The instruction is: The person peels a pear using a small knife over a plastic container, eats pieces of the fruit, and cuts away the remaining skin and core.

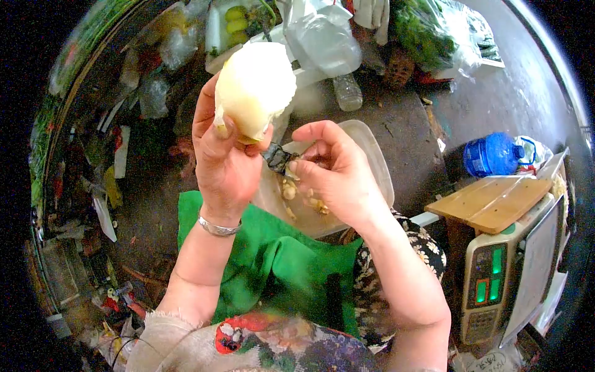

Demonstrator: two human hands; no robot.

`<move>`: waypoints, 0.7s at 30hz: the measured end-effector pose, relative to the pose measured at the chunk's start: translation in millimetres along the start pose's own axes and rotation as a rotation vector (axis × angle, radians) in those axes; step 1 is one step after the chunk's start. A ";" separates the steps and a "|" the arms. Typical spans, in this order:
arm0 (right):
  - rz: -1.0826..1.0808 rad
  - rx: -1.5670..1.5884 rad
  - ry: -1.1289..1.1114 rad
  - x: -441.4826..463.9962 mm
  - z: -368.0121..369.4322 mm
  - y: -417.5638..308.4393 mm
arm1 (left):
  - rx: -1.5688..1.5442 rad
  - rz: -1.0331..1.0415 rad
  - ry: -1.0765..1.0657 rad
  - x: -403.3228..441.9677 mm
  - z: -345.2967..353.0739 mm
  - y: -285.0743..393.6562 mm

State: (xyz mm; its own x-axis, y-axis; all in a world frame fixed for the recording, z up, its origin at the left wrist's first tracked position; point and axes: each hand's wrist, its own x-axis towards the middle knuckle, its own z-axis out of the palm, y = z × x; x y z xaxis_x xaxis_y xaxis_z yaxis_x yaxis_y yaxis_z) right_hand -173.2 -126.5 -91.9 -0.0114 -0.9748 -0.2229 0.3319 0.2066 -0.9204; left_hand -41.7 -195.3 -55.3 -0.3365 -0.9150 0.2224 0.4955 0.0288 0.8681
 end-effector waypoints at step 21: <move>-0.041 -0.237 0.034 -2.5 -9.2 3.5 | -0.131 -0.014 0.095 6.2 -9.9 0.9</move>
State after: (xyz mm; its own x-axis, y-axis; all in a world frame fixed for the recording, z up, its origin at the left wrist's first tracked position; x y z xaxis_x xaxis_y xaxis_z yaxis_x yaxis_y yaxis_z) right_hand -180.8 -122.6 -97.6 -0.0530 -0.9803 -0.1904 0.0994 0.1845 -0.9778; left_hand -35.4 -204.9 -57.5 -0.2698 -0.9491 0.1627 0.5939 -0.0310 0.8039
